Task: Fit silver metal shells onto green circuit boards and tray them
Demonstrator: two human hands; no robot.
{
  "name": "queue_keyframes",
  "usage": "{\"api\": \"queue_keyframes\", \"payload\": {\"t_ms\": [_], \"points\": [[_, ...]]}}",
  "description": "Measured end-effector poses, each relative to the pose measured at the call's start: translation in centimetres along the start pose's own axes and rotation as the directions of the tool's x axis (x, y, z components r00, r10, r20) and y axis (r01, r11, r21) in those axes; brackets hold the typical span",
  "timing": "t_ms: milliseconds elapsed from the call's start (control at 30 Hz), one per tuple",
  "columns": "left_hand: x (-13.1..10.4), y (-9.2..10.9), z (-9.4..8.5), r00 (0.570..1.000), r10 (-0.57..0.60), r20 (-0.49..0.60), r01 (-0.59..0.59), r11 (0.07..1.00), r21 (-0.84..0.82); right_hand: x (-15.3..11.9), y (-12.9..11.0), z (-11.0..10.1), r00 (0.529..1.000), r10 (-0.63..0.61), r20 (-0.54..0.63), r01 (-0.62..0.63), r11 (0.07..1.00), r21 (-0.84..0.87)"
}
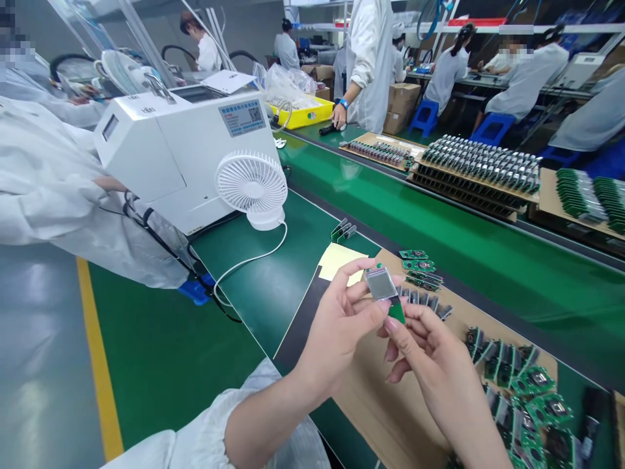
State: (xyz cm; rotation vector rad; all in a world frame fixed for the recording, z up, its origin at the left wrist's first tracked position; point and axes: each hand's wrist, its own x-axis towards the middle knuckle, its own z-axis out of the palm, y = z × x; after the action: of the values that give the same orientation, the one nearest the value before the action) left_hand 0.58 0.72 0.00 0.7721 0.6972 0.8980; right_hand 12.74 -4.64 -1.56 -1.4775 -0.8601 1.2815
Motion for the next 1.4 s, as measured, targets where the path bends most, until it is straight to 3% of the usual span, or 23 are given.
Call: {"api": "queue_keyframes", "payload": {"t_ms": [133, 200, 300, 400, 500, 667, 833, 1067, 1167, 1233, 1300, 1333, 1400], "points": [[0.7, -0.2, -0.7, 0.996, 0.076, -0.039, -0.06, 0.947, 0.315, 0.1, -0.3, -0.5, 0.995, 0.006, 0.097, -0.014, 0.996, 0.091], [1.0, -0.2, -1.3, 0.979, 0.199, -0.031, -0.152, 0.83, 0.537, 0.0, -0.4, -0.9, 0.99, 0.002, 0.138, -0.015, 0.995, 0.094], [1.4, 0.1, -2.1, 0.921, 0.368, 0.127, -0.333, 0.575, 0.747, -0.3, -0.7, -0.9, 0.995, -0.006, 0.099, -0.002, 0.997, 0.083], [2.0, 0.3, -2.7, 0.834, 0.434, 0.341, -0.494, 0.312, 0.812, -0.8, -1.0, -0.4, 1.0, -0.008, 0.024, 0.006, 0.998, 0.067], [2.6, 0.4, -2.9, 0.776, 0.428, 0.462, -0.557, 0.123, 0.821, -1.2, -1.1, 0.2, 1.0, -0.011, -0.007, 0.011, 1.0, 0.023], [3.4, 0.4, -2.7, 0.754, 0.425, 0.5, -0.566, 0.037, 0.823, -1.2, -0.8, 0.1, 0.999, -0.042, -0.019, 0.042, 0.999, 0.024], [3.2, 0.8, -3.0, 0.751, 0.369, 0.548, -0.623, 0.12, 0.773, -1.2, -1.3, -0.4, 1.0, -0.006, 0.004, 0.005, 0.99, 0.143], [2.9, 1.6, -3.0, 0.747, 0.362, 0.558, -0.654, 0.248, 0.715, -0.9, -1.1, -1.6, 0.997, -0.046, 0.058, 0.038, 0.99, 0.136], [2.7, 1.6, -2.7, 0.78, 0.36, 0.512, -0.624, 0.378, 0.684, -0.8, -1.0, -1.7, 0.998, -0.061, 0.026, 0.056, 0.987, 0.147], [2.4, 1.3, -2.3, 0.855, 0.33, 0.401, -0.518, 0.602, 0.608, -0.7, -0.9, -1.6, 0.998, -0.065, 0.001, 0.065, 0.986, 0.155], [2.0, 0.9, -1.8, 0.942, 0.197, 0.272, -0.302, 0.85, 0.431, -0.6, -0.8, -1.5, 0.997, -0.073, 0.025, 0.068, 0.985, 0.16], [1.8, 0.7, -1.5, 0.965, 0.112, 0.238, -0.188, 0.925, 0.329, -0.6, -0.7, -1.4, 0.996, -0.076, 0.046, 0.067, 0.985, 0.162], [1.5, 0.4, -1.0, 0.974, -0.005, 0.228, -0.041, 0.98, 0.194, -0.4, -0.5, -1.5, 0.994, -0.08, 0.069, 0.068, 0.985, 0.158]]}}
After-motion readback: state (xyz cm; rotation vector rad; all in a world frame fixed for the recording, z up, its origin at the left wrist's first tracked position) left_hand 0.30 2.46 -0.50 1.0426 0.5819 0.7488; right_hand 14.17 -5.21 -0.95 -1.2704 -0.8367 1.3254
